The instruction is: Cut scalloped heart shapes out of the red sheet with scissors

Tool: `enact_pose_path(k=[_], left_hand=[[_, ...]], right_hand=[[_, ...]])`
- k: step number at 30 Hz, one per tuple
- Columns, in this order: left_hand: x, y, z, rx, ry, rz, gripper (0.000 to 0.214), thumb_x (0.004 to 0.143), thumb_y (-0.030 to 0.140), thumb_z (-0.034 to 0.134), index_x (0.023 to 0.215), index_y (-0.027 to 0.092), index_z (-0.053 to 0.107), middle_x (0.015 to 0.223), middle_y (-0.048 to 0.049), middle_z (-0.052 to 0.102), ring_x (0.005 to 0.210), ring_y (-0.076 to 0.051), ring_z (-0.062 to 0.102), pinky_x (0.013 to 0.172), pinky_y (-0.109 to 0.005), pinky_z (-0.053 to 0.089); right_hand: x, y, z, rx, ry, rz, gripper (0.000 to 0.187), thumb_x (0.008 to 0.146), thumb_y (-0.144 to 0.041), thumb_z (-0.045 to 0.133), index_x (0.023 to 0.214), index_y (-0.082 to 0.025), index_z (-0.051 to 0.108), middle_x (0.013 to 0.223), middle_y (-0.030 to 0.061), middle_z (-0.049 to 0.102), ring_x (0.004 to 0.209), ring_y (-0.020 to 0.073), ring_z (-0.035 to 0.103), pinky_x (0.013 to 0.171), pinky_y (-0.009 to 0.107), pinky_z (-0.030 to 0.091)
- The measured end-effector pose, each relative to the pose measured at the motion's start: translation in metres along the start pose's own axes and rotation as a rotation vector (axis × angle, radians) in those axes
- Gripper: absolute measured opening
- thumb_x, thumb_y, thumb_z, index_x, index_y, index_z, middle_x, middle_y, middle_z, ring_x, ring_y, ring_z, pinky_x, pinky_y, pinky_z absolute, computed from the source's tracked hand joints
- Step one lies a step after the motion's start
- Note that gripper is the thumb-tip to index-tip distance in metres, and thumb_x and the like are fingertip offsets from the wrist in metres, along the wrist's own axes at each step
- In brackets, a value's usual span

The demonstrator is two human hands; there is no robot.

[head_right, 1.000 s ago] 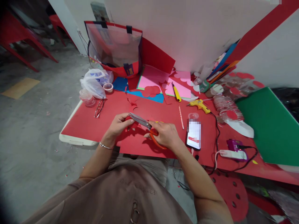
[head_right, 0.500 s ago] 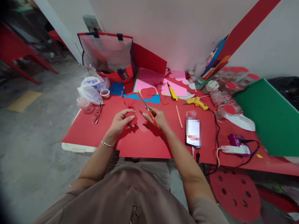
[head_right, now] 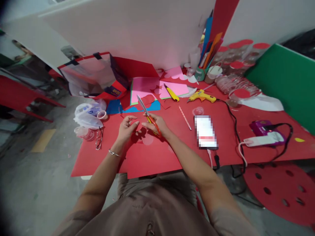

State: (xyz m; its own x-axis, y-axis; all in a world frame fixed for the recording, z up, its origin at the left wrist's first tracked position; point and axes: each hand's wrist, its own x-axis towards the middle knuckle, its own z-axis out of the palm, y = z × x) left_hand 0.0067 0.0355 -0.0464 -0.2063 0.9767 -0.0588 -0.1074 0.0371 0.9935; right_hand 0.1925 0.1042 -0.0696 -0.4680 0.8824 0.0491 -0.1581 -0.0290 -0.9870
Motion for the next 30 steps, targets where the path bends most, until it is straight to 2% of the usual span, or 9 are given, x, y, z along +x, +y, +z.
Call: enact_pose_path(k=[3, 8, 13, 18, 23, 27, 30], left_hand=[[-0.002, -0.007, 0.008, -0.036, -0.005, -0.040, 0.052, 0.081, 0.047, 0.087, 0.113, 0.024, 0.054, 0.066, 0.0079, 0.066, 0.046, -0.017, 0.069, 0.042, -0.022, 0.054], [-0.003, -0.015, 0.006, -0.022, 0.007, -0.057, 0.052, 0.080, 0.049, 0.087, 0.113, 0.023, 0.057, 0.069, 0.0078, 0.065, 0.044, -0.017, 0.069, 0.041, -0.024, 0.056], [-0.001, -0.017, 0.007, 0.039, 0.023, -0.029, 0.047, 0.082, 0.046, 0.087, 0.116, 0.022, 0.066, 0.091, 0.0009, 0.073, 0.044, -0.014, 0.069, 0.041, -0.026, 0.058], [-0.004, -0.020, 0.017, 0.038, 0.013, -0.029, 0.049, 0.081, 0.052, 0.087, 0.116, 0.022, 0.070, 0.105, -0.0043, 0.077, 0.046, -0.013, 0.068, 0.044, -0.029, 0.061], [-0.005, -0.021, 0.021, 0.048, 0.032, -0.037, 0.050, 0.082, 0.054, 0.085, 0.117, 0.022, 0.070, 0.093, -0.0023, 0.078, 0.045, -0.013, 0.067, 0.044, -0.028, 0.060], [-0.005, -0.019, 0.021, 0.078, 0.037, -0.027, 0.049, 0.083, 0.053, 0.084, 0.115, 0.019, 0.070, 0.063, 0.0048, 0.067, 0.042, -0.014, 0.066, 0.042, -0.022, 0.052], [-0.004, -0.019, 0.022, 0.067, 0.032, -0.008, 0.049, 0.083, 0.051, 0.084, 0.116, 0.017, 0.070, 0.055, 0.0065, 0.063, 0.041, -0.013, 0.063, 0.042, -0.021, 0.049]], right_hand=[[0.002, 0.002, 0.000, 0.015, 0.021, 0.002, 0.064, 0.072, -0.039, 0.091, 0.130, -0.020, 0.071, 0.074, -0.0046, 0.065, 0.065, 0.0149, 0.064, 0.065, 0.028, 0.053], [0.002, -0.003, 0.004, 0.074, 0.038, 0.032, 0.063, 0.073, -0.035, 0.089, 0.130, -0.019, 0.069, 0.071, -0.0046, 0.064, 0.064, 0.0154, 0.064, 0.062, 0.028, 0.052], [0.000, -0.009, 0.000, 0.019, 0.017, 0.064, 0.065, 0.075, -0.034, 0.086, 0.135, -0.017, 0.068, 0.073, -0.0047, 0.065, 0.055, 0.0106, 0.052, 0.054, 0.025, 0.044], [0.000, -0.001, 0.002, -0.053, 0.004, 0.010, 0.079, 0.077, -0.027, 0.082, 0.152, -0.019, 0.057, 0.086, -0.0023, 0.069, 0.074, 0.0142, 0.063, 0.070, 0.026, 0.053], [0.001, 0.008, 0.008, -0.054, 0.028, -0.023, 0.080, 0.078, -0.028, 0.078, 0.154, -0.016, 0.054, 0.087, -0.0017, 0.066, 0.075, 0.0140, 0.061, 0.074, 0.028, 0.053], [-0.001, 0.001, 0.006, -0.010, 0.071, 0.002, 0.076, 0.077, -0.032, 0.082, 0.147, -0.017, 0.058, 0.075, -0.0056, 0.059, 0.064, 0.0127, 0.054, 0.063, 0.027, 0.049], [-0.001, -0.003, 0.000, 0.055, 0.111, 0.048, 0.069, 0.077, -0.037, 0.085, 0.140, -0.021, 0.062, 0.073, -0.0059, 0.058, 0.057, 0.0120, 0.050, 0.054, 0.026, 0.045]])
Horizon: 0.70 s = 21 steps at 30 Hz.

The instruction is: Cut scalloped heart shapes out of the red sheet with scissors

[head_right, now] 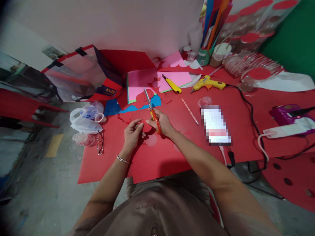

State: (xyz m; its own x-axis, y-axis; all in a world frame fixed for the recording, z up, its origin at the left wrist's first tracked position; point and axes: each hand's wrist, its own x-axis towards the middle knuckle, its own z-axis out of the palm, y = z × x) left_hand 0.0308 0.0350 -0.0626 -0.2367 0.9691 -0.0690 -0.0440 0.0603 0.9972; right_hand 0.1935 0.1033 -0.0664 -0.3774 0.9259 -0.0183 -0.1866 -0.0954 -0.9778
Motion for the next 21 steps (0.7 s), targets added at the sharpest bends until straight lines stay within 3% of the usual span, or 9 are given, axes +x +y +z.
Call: enact_pose_path(k=[6, 11, 15, 21], left_hand=[[0.001, -0.004, 0.002, 0.001, 0.022, 0.003, 0.049, 0.086, 0.052, 0.081, 0.120, 0.018, 0.071, 0.055, 0.0053, 0.064, 0.041, -0.013, 0.062, 0.044, -0.023, 0.051], [0.001, -0.003, 0.002, 0.044, -0.088, -0.013, 0.055, 0.090, 0.051, 0.076, 0.133, 0.018, 0.070, 0.055, 0.0063, 0.063, 0.044, -0.014, 0.064, 0.047, -0.025, 0.054], [-0.001, -0.003, 0.003, 0.053, -0.145, 0.003, 0.055, 0.089, 0.047, 0.078, 0.134, 0.017, 0.069, 0.069, 0.0033, 0.072, 0.047, -0.013, 0.065, 0.052, -0.028, 0.059], [-0.003, -0.004, 0.006, 0.062, -0.072, 0.032, 0.052, 0.086, 0.046, 0.080, 0.129, 0.018, 0.072, 0.066, 0.0034, 0.070, 0.044, -0.013, 0.064, 0.048, -0.026, 0.056]], right_hand=[[0.005, 0.007, -0.007, 0.003, -0.037, 0.037, 0.075, 0.074, -0.040, 0.089, 0.142, -0.023, 0.061, 0.080, -0.0039, 0.062, 0.058, 0.0127, 0.053, 0.050, 0.026, 0.045], [0.006, 0.010, -0.009, -0.097, -0.020, 0.045, 0.072, 0.070, -0.036, 0.090, 0.138, -0.022, 0.067, 0.086, -0.0013, 0.064, 0.074, 0.0167, 0.061, 0.062, 0.028, 0.053], [0.007, 0.014, -0.011, -0.078, -0.023, 0.040, 0.071, 0.071, -0.034, 0.090, 0.137, -0.024, 0.068, 0.093, 0.0000, 0.067, 0.082, 0.0183, 0.064, 0.073, 0.031, 0.056], [0.008, 0.014, -0.010, -0.072, -0.011, 0.047, 0.071, 0.071, -0.040, 0.088, 0.136, -0.021, 0.067, 0.078, -0.0044, 0.059, 0.066, 0.0145, 0.055, 0.058, 0.028, 0.049]])
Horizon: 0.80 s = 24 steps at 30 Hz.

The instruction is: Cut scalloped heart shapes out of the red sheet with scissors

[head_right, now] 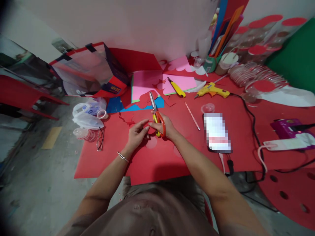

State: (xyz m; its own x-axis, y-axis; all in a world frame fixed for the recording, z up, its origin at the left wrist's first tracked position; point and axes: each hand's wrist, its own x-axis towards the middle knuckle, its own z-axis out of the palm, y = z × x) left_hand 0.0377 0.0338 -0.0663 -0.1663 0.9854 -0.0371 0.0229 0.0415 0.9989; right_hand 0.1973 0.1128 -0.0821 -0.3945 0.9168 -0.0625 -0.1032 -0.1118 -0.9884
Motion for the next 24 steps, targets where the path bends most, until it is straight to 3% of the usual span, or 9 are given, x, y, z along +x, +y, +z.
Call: enact_pose_path(k=[12, 19, 24], left_hand=[[-0.0010, -0.0014, -0.0010, 0.024, 0.126, 0.072, 0.038, 0.087, 0.045, 0.080, 0.115, 0.020, 0.075, 0.063, 0.0038, 0.066, 0.045, -0.013, 0.064, 0.046, -0.023, 0.052], [0.0015, -0.0049, -0.0036, -0.037, -0.027, 0.008, 0.049, 0.087, 0.043, 0.078, 0.126, 0.016, 0.069, 0.054, 0.0089, 0.055, 0.043, -0.014, 0.063, 0.047, -0.024, 0.054], [0.0011, -0.0044, -0.0035, -0.039, -0.106, -0.017, 0.054, 0.081, 0.032, 0.082, 0.130, 0.015, 0.068, 0.069, 0.0014, 0.072, 0.048, -0.014, 0.067, 0.049, -0.025, 0.057]], right_hand=[[-0.0029, -0.0065, 0.0013, 0.026, -0.024, 0.064, 0.074, 0.071, -0.039, 0.088, 0.139, -0.025, 0.064, 0.075, -0.0073, 0.053, 0.056, 0.0123, 0.050, 0.052, 0.028, 0.047], [-0.0021, -0.0040, -0.0022, -0.003, -0.018, 0.044, 0.070, 0.072, -0.041, 0.089, 0.137, -0.025, 0.065, 0.082, -0.0048, 0.057, 0.070, 0.0153, 0.056, 0.063, 0.029, 0.050], [-0.0008, 0.0003, -0.0012, -0.040, -0.015, 0.011, 0.067, 0.073, -0.043, 0.088, 0.134, -0.026, 0.066, 0.088, -0.0029, 0.062, 0.079, 0.0175, 0.062, 0.076, 0.033, 0.054]])
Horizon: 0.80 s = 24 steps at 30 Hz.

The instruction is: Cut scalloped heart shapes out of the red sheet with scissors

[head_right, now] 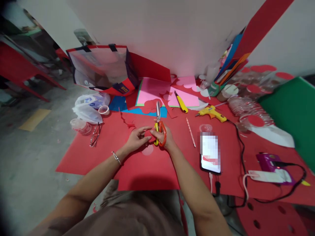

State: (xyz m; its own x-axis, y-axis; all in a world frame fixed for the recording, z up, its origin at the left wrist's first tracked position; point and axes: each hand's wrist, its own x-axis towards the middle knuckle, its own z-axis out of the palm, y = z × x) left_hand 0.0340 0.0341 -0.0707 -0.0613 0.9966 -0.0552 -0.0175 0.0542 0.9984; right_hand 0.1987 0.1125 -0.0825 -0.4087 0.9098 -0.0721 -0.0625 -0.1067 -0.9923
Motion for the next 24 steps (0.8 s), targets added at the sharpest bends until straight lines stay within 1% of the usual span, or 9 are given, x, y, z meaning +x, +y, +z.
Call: enact_pose_path(k=[2, 3, 6, 10, 13, 18, 21, 24], left_hand=[[0.0002, -0.0004, 0.0004, -0.032, 0.004, 0.002, 0.054, 0.079, 0.030, 0.084, 0.129, 0.016, 0.070, 0.075, -0.0010, 0.075, 0.048, -0.014, 0.068, 0.049, -0.025, 0.057], [0.0004, -0.0011, 0.0005, -0.052, 0.011, 0.008, 0.053, 0.079, 0.029, 0.084, 0.128, 0.016, 0.071, 0.074, -0.0008, 0.075, 0.047, -0.014, 0.067, 0.048, -0.025, 0.057], [0.0008, -0.0051, 0.0009, -0.092, 0.044, 0.024, 0.050, 0.077, 0.028, 0.085, 0.125, 0.017, 0.073, 0.067, 0.0023, 0.071, 0.045, -0.013, 0.064, 0.045, -0.023, 0.055], [-0.0004, -0.0090, 0.0017, -0.088, 0.090, 0.017, 0.050, 0.078, 0.028, 0.084, 0.126, 0.016, 0.073, 0.060, 0.0049, 0.064, 0.045, -0.013, 0.063, 0.045, -0.024, 0.057], [-0.0015, -0.0079, 0.0022, -0.111, 0.085, 0.018, 0.052, 0.077, 0.027, 0.085, 0.126, 0.015, 0.074, 0.058, 0.0050, 0.061, 0.046, -0.014, 0.064, 0.046, -0.025, 0.058], [-0.0011, -0.0056, 0.0018, -0.132, 0.165, 0.030, 0.050, 0.077, 0.024, 0.085, 0.126, 0.015, 0.076, 0.061, 0.0024, 0.065, 0.042, -0.012, 0.060, 0.040, -0.021, 0.051], [-0.0012, -0.0061, 0.0011, -0.158, 0.189, 0.054, 0.049, 0.076, 0.022, 0.086, 0.124, 0.016, 0.077, 0.056, 0.0061, 0.058, 0.040, -0.011, 0.059, 0.039, -0.019, 0.049], [-0.0017, -0.0072, 0.0012, -0.184, 0.197, 0.090, 0.046, 0.077, 0.023, 0.086, 0.122, 0.016, 0.077, 0.053, 0.0091, 0.049, 0.038, -0.011, 0.057, 0.038, -0.019, 0.048]], right_hand=[[0.0000, -0.0004, 0.0010, -0.017, 0.001, 0.007, 0.068, 0.073, -0.045, 0.087, 0.135, -0.026, 0.066, 0.085, -0.0035, 0.061, 0.076, 0.0176, 0.062, 0.075, 0.034, 0.054], [-0.0002, -0.0011, 0.0014, -0.022, -0.001, 0.012, 0.069, 0.073, -0.045, 0.087, 0.135, -0.026, 0.065, 0.084, -0.0038, 0.060, 0.075, 0.0176, 0.061, 0.074, 0.034, 0.054], [-0.0014, -0.0042, 0.0025, -0.034, 0.004, 0.011, 0.067, 0.072, -0.046, 0.086, 0.133, -0.026, 0.066, 0.084, -0.0033, 0.059, 0.076, 0.0178, 0.062, 0.074, 0.034, 0.055], [-0.0035, -0.0056, 0.0025, -0.016, -0.011, 0.030, 0.064, 0.072, -0.045, 0.086, 0.131, -0.028, 0.067, 0.086, -0.0027, 0.059, 0.077, 0.0174, 0.062, 0.072, 0.032, 0.054], [-0.0042, -0.0033, 0.0016, -0.016, 0.001, 0.043, 0.067, 0.073, -0.045, 0.086, 0.134, -0.028, 0.065, 0.089, -0.0020, 0.060, 0.078, 0.0172, 0.061, 0.071, 0.031, 0.053], [-0.0046, 0.0005, 0.0010, -0.088, 0.002, 0.062, 0.075, 0.075, -0.048, 0.083, 0.143, -0.028, 0.059, 0.096, -0.0001, 0.061, 0.080, 0.0180, 0.061, 0.071, 0.031, 0.053], [-0.0054, 0.0001, 0.0013, -0.118, 0.005, 0.091, 0.080, 0.075, -0.049, 0.081, 0.148, -0.029, 0.055, 0.098, 0.0005, 0.061, 0.075, 0.0168, 0.059, 0.067, 0.030, 0.053], [-0.0068, -0.0024, 0.0022, -0.112, -0.012, 0.117, 0.078, 0.076, -0.047, 0.081, 0.148, -0.030, 0.054, 0.092, -0.0018, 0.058, 0.065, 0.0142, 0.054, 0.059, 0.029, 0.051]])
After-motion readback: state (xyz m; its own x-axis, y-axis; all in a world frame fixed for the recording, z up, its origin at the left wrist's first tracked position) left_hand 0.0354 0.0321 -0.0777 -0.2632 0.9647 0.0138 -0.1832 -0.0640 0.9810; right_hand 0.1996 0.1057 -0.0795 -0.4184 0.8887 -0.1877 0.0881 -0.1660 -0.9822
